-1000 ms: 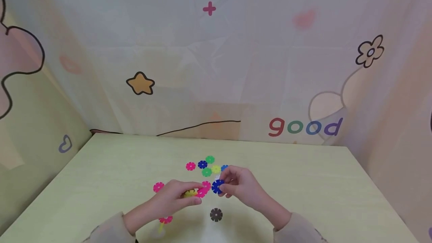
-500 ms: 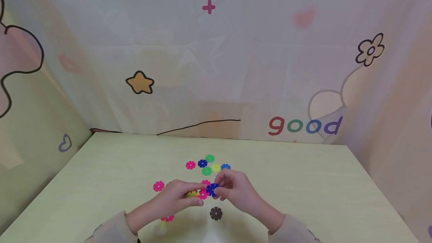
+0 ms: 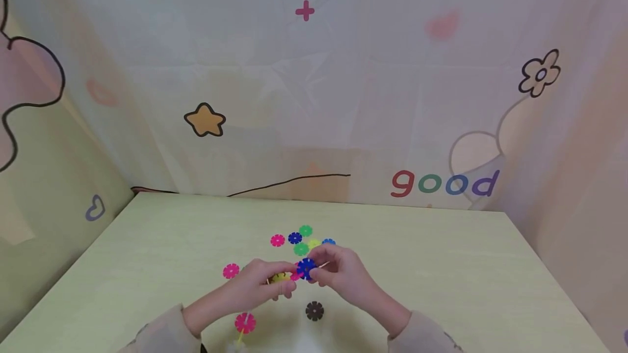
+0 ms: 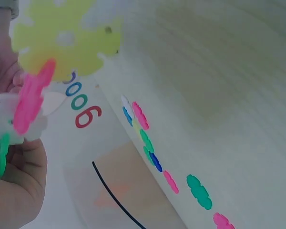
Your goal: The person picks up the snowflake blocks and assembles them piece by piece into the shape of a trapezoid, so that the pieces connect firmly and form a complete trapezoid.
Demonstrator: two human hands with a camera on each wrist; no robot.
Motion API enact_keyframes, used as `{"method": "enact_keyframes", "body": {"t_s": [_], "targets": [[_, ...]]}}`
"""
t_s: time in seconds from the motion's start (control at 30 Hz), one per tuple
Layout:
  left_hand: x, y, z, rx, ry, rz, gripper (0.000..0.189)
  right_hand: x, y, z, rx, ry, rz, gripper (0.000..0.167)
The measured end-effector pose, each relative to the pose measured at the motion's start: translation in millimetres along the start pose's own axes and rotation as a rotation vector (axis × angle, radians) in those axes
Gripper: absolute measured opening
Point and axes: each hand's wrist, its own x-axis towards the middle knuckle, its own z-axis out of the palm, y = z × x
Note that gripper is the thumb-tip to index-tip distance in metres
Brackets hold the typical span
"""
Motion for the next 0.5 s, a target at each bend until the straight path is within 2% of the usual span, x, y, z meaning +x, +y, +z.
{"method": "enact_keyframes", "body": {"t_s": [0.1, 0.27, 0.4, 0.5], "targets": [[2.2, -3.9, -2.9, -0.067, 0.002, -0.013, 0.038, 0.5, 5.4, -4.7, -0.018, 0.009, 0.011, 0.033], [4.0, -10.6, -8.3, -0.105, 0.051, -0.05, 0.038, 1.9, 14.9, -12.2, -0.094, 0.004, 0.057, 0.034], [4.9, -14.9, -10.3, -0.109, 0.084, -0.077, 0.043, 5.1, 26.7, -14.1, -0.167, -0.058, 0.116, 0.03], [5.7, -17.0, -11.0, -0.124, 0.101, -0.093, 0.045, 8.2, 36.7, -11.7, -0.25, -0.128, 0.128, 0.027]]}}
